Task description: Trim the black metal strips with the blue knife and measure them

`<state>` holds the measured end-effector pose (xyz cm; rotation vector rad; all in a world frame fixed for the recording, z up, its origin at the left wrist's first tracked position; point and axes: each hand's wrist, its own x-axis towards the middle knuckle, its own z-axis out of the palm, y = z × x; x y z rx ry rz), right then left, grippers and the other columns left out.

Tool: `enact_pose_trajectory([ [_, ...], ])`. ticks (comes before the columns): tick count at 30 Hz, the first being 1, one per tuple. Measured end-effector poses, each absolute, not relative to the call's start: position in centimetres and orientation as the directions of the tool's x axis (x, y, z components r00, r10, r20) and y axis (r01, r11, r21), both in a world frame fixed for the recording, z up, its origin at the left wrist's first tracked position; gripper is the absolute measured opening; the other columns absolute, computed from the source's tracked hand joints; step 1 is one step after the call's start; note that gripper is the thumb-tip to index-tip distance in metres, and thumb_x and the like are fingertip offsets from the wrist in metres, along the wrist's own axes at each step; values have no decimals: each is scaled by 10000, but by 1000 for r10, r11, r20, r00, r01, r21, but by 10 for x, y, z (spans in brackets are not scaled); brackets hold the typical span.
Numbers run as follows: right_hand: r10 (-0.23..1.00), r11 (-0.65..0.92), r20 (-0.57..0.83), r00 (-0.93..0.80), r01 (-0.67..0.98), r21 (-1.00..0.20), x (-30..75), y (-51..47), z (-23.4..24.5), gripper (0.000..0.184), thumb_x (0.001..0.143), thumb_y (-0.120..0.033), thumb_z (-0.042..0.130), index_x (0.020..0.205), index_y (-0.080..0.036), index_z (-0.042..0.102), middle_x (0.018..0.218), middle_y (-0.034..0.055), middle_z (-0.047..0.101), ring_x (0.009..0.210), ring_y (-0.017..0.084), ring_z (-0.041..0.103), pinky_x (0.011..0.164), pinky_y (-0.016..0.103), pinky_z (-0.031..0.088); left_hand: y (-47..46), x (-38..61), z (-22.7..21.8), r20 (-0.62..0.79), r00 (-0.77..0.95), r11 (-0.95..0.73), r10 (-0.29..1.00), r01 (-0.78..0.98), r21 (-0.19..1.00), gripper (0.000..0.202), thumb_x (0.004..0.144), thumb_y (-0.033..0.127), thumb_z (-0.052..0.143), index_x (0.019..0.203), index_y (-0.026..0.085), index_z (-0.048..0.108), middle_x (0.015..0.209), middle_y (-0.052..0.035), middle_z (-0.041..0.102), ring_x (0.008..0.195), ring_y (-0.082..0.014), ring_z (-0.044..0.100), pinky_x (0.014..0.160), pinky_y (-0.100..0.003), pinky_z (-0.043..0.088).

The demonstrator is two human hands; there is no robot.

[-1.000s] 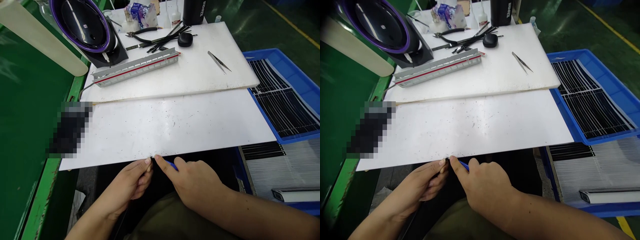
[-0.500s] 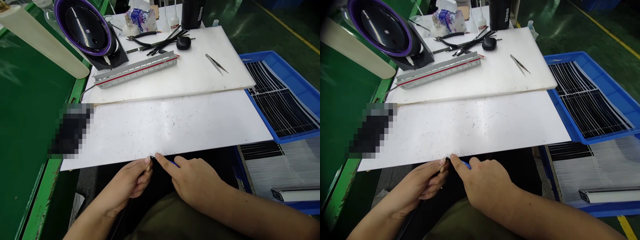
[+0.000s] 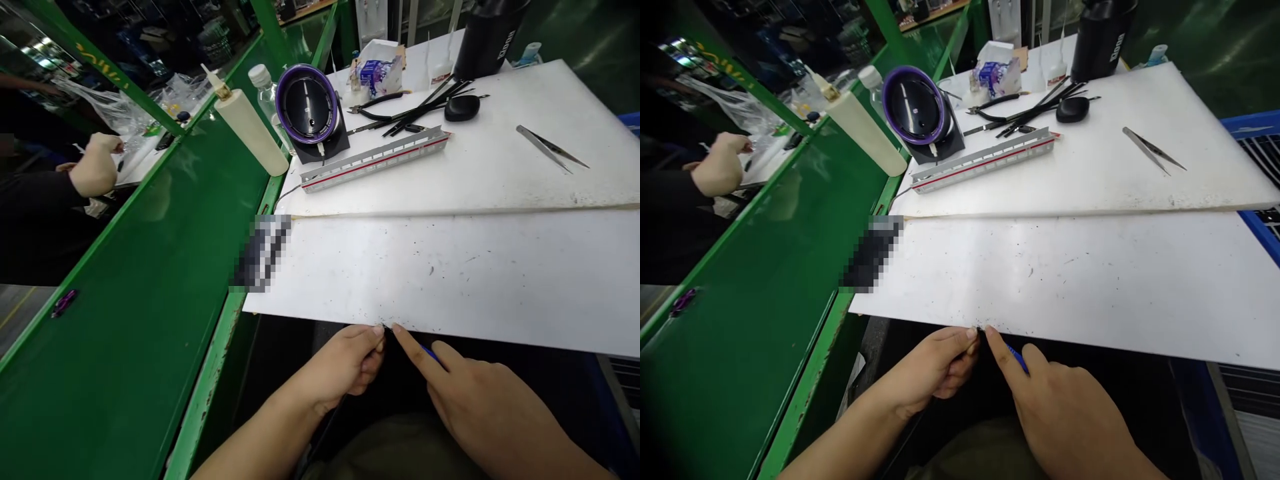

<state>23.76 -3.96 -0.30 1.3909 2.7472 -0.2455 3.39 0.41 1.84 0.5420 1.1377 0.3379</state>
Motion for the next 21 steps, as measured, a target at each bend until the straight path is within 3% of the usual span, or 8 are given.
enact_pose_trajectory([
  [5, 827, 540, -100, -553, 831, -130, 239, -41, -4, 802, 829, -73, 475, 1549, -241, 165, 714, -27, 518, 381, 125, 462, 391, 275, 155, 2, 33, 18, -744, 416, 820, 523, -7, 572, 346, 858, 513, 544, 767, 194, 445, 538, 79, 312, 410, -48, 185, 394, -191, 85],
  [10, 879, 417, -56, -473, 821, -390, 258, -40, 2, 694, 921, -140, 355, 1560, -298, 136, 789, 24, 607, 458, 168, 550, 400, 279, 397, -8, 31, 28, -708, 476, 819, 522, -48, 571, 264, 884, 441, 526, 807, 192, 488, 524, 62, 382, 371, -60, 241, 350, -190, 148],
  [13, 913, 324, -50, -404, 796, -511, 269, -39, 7, 666, 951, -175, 331, 1562, -330, 118, 918, 81, 657, 605, 230, 638, 418, 303, 473, -12, 28, 38, -679, 497, 808, 541, -85, 583, 226, 893, 389, 541, 894, 164, 567, 570, 38, 444, 381, -55, 260, 356, -193, 156],
  [17, 912, 260, -105, -397, 755, -602, 271, -38, 9, 654, 971, -182, 332, 1558, -362, 106, 1033, 94, 654, 828, 261, 682, 526, 325, 559, -9, 23, 42, -685, 445, 795, 576, -113, 595, 381, 920, 434, 446, 895, 105, 637, 573, 12, 422, 435, -58, 232, 402, -197, 127],
  [21, 897, 233, -146, -418, 727, -646, 265, -38, 8, 619, 999, -193, 324, 1555, -361, 107, 1086, 69, 643, 879, 206, 682, 661, 307, 589, -6, 21, 37, -707, 426, 809, 564, -111, 578, 302, 909, 408, 470, 774, 147, 540, 558, 23, 405, 441, -60, 245, 407, -186, 127],
])
